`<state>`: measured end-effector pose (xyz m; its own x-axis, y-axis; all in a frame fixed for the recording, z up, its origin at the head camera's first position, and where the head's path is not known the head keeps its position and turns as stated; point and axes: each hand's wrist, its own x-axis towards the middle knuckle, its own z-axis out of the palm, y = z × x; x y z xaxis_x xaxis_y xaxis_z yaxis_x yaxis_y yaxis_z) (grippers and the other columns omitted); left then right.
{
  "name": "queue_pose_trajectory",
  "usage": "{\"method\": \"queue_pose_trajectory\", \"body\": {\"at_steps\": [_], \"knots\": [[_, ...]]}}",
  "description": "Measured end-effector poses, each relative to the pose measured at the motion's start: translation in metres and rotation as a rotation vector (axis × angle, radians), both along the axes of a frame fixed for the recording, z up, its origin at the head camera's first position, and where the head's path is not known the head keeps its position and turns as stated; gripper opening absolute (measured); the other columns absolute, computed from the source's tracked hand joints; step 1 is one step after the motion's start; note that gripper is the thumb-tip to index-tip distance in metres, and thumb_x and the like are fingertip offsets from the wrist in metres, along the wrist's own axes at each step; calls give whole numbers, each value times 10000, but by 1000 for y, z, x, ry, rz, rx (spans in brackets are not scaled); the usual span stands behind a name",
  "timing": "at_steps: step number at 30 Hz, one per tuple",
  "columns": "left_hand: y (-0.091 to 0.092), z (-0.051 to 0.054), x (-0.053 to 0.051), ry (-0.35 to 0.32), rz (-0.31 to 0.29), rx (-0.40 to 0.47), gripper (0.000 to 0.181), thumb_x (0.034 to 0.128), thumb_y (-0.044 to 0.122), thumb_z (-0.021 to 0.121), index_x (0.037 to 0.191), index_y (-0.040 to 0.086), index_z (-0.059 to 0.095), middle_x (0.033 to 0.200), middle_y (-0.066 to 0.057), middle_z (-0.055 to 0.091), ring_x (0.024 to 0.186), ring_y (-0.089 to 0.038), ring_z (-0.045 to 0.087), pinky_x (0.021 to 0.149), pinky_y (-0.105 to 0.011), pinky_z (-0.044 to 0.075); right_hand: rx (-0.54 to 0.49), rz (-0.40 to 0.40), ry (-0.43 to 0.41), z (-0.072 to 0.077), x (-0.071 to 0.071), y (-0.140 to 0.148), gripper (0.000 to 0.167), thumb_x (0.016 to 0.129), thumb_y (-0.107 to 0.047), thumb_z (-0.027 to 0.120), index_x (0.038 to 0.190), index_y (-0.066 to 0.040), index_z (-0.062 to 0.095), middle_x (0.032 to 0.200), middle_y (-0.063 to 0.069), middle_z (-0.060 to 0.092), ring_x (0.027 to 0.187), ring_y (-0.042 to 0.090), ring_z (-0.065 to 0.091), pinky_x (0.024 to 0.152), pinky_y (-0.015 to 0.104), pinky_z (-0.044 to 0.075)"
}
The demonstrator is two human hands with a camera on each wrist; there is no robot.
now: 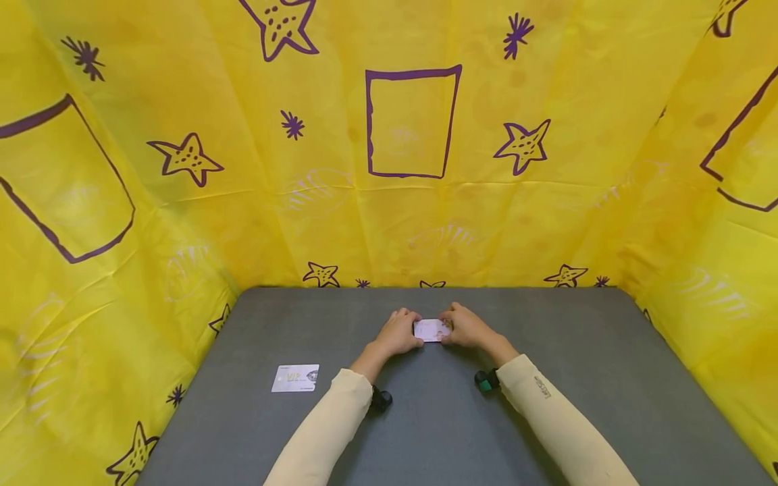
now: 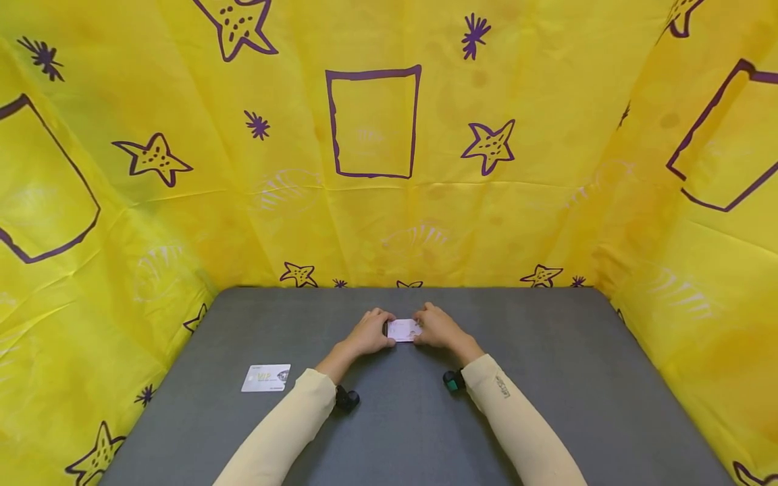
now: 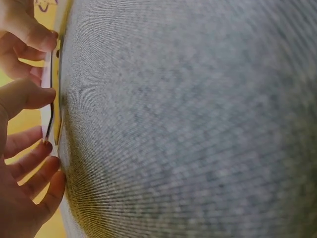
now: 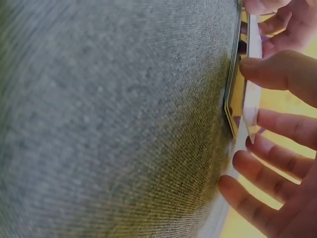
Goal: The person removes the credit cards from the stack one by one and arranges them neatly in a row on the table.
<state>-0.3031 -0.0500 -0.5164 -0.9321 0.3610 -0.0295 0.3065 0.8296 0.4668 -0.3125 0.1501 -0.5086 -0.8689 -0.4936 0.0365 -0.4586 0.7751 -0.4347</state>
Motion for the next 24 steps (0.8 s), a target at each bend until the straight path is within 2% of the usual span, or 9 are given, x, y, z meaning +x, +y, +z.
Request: {"method": "queue_pose_trajectory", "body": {"at_steps": [9,24], "knots": [[1,-4,-3,5,-18,18,519,818,244,757,1281,70,600,1259,-108,564,1153,-270,486,984,-414,426,8,1,10,0,0,4,465,756,-216,811,1161,-21,692,947,92,559,790,171,454,696,297,381],[-1,-2,-1,7,-3,32,514,818,246,765,1275,80,599,1277,-104,552,1156,-260,481,992,-415,430,11,6,30,1,1,4,465,766,-216,800,1170,-20,683,1021,107,596,834,184,488,731,322,418]]}}
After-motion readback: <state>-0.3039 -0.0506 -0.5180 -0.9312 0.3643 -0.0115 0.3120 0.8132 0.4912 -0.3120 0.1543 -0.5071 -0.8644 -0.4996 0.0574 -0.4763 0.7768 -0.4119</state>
